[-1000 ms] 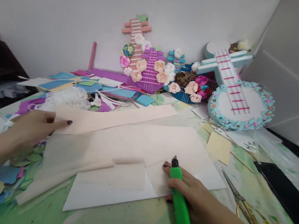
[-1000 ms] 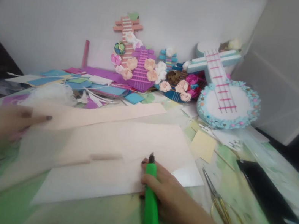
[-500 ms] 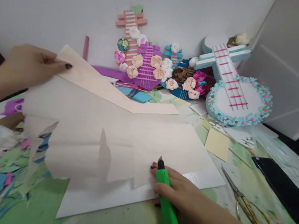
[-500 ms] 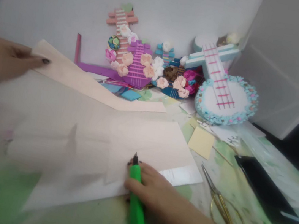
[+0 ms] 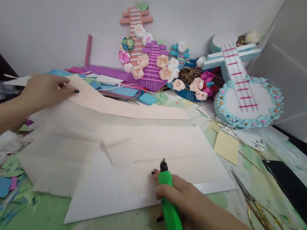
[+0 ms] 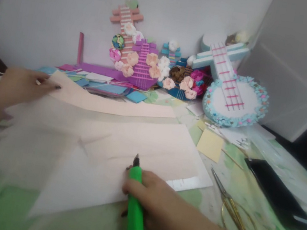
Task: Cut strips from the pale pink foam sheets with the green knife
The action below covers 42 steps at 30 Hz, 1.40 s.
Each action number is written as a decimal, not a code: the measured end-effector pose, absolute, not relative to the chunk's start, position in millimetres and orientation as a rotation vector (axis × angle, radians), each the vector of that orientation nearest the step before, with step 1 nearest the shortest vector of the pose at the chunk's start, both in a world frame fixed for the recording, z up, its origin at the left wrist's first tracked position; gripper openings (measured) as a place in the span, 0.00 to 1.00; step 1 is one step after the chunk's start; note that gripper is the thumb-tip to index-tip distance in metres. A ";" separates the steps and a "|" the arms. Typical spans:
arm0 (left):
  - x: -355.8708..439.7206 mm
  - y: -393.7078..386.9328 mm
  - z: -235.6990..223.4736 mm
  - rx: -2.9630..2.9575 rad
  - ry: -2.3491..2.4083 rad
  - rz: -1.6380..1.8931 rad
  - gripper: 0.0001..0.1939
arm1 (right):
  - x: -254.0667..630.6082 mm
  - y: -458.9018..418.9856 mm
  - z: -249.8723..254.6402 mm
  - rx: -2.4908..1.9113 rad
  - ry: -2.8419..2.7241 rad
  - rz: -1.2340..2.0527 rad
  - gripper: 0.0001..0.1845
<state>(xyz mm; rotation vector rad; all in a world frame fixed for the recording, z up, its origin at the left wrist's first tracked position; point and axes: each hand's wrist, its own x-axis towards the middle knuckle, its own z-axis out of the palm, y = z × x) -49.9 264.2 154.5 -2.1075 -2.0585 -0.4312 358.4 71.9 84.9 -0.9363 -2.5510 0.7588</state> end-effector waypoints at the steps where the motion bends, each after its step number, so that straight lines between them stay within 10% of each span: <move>1: -43.6 259.7 154.9 -2.070 -2.010 -0.400 0.32 | 360.2 74.0 84.5 -0.955 -2.517 0.752 0.10; 10: 61.0 150.3 102.0 -2.680 -0.769 -0.587 0.12 | 373.7 97.2 65.9 -1.104 -2.171 0.850 0.14; 42: 128.4 105.2 69.1 -2.880 -0.418 -0.577 0.09 | 394.8 83.4 77.0 -0.783 -2.665 0.341 0.05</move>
